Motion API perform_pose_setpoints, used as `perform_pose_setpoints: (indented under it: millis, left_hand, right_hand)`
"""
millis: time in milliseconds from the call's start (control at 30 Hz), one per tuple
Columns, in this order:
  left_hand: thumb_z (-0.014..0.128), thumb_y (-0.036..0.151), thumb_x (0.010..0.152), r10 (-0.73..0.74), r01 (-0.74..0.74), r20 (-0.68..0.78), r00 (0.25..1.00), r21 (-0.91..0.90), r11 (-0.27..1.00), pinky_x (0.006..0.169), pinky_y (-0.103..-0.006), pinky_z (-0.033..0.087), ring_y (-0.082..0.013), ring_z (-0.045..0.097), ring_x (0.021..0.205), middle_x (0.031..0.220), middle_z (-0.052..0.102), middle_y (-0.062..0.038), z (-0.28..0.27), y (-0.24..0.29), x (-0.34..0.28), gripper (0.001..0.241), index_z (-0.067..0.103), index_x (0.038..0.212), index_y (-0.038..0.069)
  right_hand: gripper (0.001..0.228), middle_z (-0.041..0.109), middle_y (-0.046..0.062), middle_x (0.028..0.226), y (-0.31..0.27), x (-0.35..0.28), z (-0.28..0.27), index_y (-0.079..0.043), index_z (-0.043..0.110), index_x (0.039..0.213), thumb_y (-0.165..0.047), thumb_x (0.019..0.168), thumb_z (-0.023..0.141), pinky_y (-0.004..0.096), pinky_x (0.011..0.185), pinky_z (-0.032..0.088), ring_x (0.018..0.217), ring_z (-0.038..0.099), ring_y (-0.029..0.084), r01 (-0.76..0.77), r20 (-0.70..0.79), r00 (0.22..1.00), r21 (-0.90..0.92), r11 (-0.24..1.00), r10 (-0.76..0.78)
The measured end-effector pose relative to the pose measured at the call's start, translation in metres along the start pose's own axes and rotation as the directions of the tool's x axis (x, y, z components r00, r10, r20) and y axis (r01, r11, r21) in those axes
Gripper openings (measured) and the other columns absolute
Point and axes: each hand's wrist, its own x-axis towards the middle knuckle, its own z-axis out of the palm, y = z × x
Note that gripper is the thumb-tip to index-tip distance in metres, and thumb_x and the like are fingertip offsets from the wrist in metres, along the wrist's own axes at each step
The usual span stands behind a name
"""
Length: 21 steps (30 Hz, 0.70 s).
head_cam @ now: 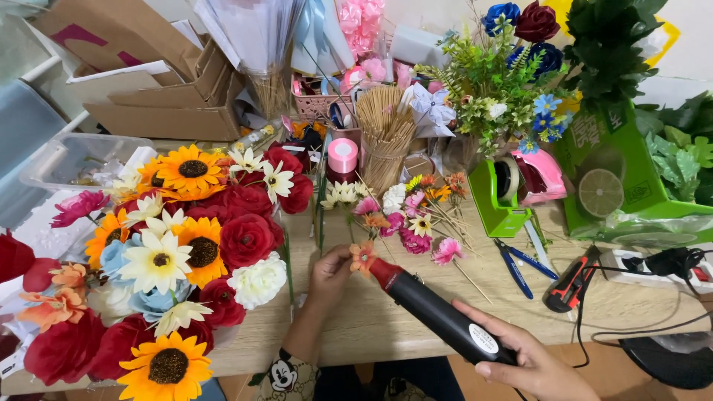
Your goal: The person arranges artificial flowers into a bouquet, using a heat gun to shape the petals of individual flowers before placing them into the arrangement.
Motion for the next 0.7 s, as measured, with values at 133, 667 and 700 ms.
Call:
perform_pose_setpoints:
  millis: [133,667,700]
  left_hand:
    - [0.068,0.002,0.095,-0.039,0.039,0.012,0.999,-0.003,0.999,0.093,-0.0341,0.057,-0.0219,0.069,0.107,0.112,0.074,-0.009,-0.001,0.001,0.0,0.019,0.073,0.113,0.004]
    - [0.072,0.0,0.09,-0.091,0.09,0.0,0.996,-0.133,0.987,0.089,-0.0383,0.059,-0.024,0.073,0.101,0.11,0.076,-0.01,-0.01,-0.018,-0.004,0.024,0.07,0.114,0.006]
    - [0.072,0.0,0.09,-0.091,0.09,0.001,0.996,-0.134,0.987,0.089,-0.0383,0.059,-0.024,0.073,0.101,0.11,0.076,-0.01,-0.01,-0.022,-0.005,0.024,0.07,0.114,0.006]
  right_hand:
    - [0.08,0.041,-0.005,0.168,-0.002,0.002,0.001,-0.018,0.04,0.158,-0.019,0.088,0.078,0.03,0.121,0.016,0.154,0.033,0.009,-0.03,0.063,0.997,-0.05,0.998,0.033]
    - [0.089,0.074,0.02,0.088,0.016,0.004,0.003,-0.005,0.031,0.16,-0.02,0.086,0.079,0.03,0.067,0.052,0.064,0.063,0.019,0.247,-0.142,0.967,0.347,0.905,-0.209]
    - [0.089,0.074,0.02,0.088,0.019,0.002,0.002,-0.005,0.031,0.16,-0.02,0.086,0.079,0.03,0.067,0.052,0.064,0.063,0.019,0.247,-0.143,0.967,0.346,0.905,-0.209]
